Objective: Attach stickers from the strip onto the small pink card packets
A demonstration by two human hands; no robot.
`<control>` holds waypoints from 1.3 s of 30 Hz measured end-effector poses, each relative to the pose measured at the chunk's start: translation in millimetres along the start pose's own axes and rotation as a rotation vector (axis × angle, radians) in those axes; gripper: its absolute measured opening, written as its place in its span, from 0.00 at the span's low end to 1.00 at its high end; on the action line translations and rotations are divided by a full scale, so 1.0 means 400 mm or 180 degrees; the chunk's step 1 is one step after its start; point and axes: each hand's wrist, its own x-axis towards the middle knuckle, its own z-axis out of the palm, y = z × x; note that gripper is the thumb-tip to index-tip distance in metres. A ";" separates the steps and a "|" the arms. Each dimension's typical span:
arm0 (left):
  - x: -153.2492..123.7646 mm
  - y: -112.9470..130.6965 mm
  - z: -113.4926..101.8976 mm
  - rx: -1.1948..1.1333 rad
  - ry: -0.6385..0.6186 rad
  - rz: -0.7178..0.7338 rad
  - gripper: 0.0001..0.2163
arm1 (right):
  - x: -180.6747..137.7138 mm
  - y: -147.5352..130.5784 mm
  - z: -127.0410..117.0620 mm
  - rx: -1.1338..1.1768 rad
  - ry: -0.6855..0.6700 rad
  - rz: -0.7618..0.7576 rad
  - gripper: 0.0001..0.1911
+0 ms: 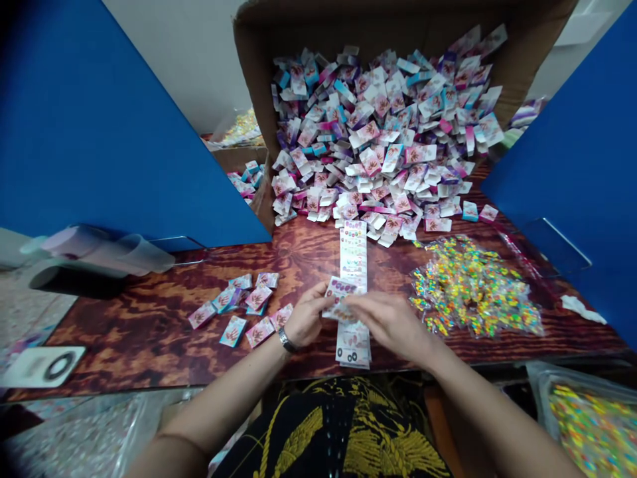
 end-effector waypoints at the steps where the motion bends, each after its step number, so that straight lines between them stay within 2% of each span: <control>1: -0.008 -0.001 -0.002 0.0052 -0.0025 -0.0073 0.15 | 0.010 0.016 -0.004 -0.0103 0.0229 0.0189 0.13; 3: -0.022 0.000 -0.003 0.0143 -0.0132 -0.0204 0.17 | 0.034 0.050 -0.005 -0.0255 0.0503 0.0478 0.13; 5: -0.029 0.001 -0.003 0.0358 -0.0268 -0.0195 0.19 | 0.056 0.078 0.004 -0.0341 0.0554 0.0625 0.13; 7: -0.027 -0.002 -0.004 0.0659 -0.0308 -0.0037 0.19 | 0.068 0.094 0.018 -0.0431 0.0610 0.0668 0.13; 9: -0.018 -0.008 -0.005 0.0866 -0.0178 0.0169 0.16 | 0.066 0.091 0.031 -0.0586 0.0763 0.0629 0.14; 11: -0.008 -0.014 -0.006 0.0835 0.0034 0.0357 0.13 | 0.052 0.072 0.046 -0.0823 0.0777 0.0379 0.14; 13: -0.001 -0.015 -0.007 0.0541 0.0235 0.0376 0.12 | 0.030 0.047 0.062 -0.1130 0.0516 -0.0043 0.16; 17: 0.001 0.001 -0.011 -0.0222 0.0258 -0.0068 0.13 | -0.002 0.029 0.096 -0.1647 0.0090 -0.0650 0.18; 21: 0.000 0.014 -0.019 -0.0543 0.0074 -0.0222 0.09 | -0.003 0.055 0.110 -0.1421 -0.0046 -0.0786 0.18; 28: 0.003 0.006 -0.018 -0.0153 0.0256 -0.0108 0.12 | -0.002 0.082 0.113 -0.0809 0.0052 -0.0655 0.15; 30: 0.001 0.008 -0.017 -0.0166 0.0229 -0.0100 0.12 | -0.003 0.081 0.119 -0.0532 0.0224 -0.0374 0.13; 33: -0.001 0.004 -0.018 -0.0016 0.0097 -0.0046 0.11 | 0.007 0.070 0.137 -0.0089 0.0813 0.0623 0.11; 35: 0.001 -0.009 -0.022 0.0306 0.0031 0.0064 0.12 | 0.017 0.064 0.150 -0.0005 0.1118 0.1118 0.12; 37: 0.005 -0.029 -0.032 0.0689 -0.0013 0.0157 0.13 | 0.018 0.070 0.150 -0.0049 0.1071 0.1149 0.13; 39: 0.008 -0.046 -0.046 0.1023 0.0000 0.0223 0.14 | -0.003 0.095 0.127 -0.0143 0.0734 0.1019 0.12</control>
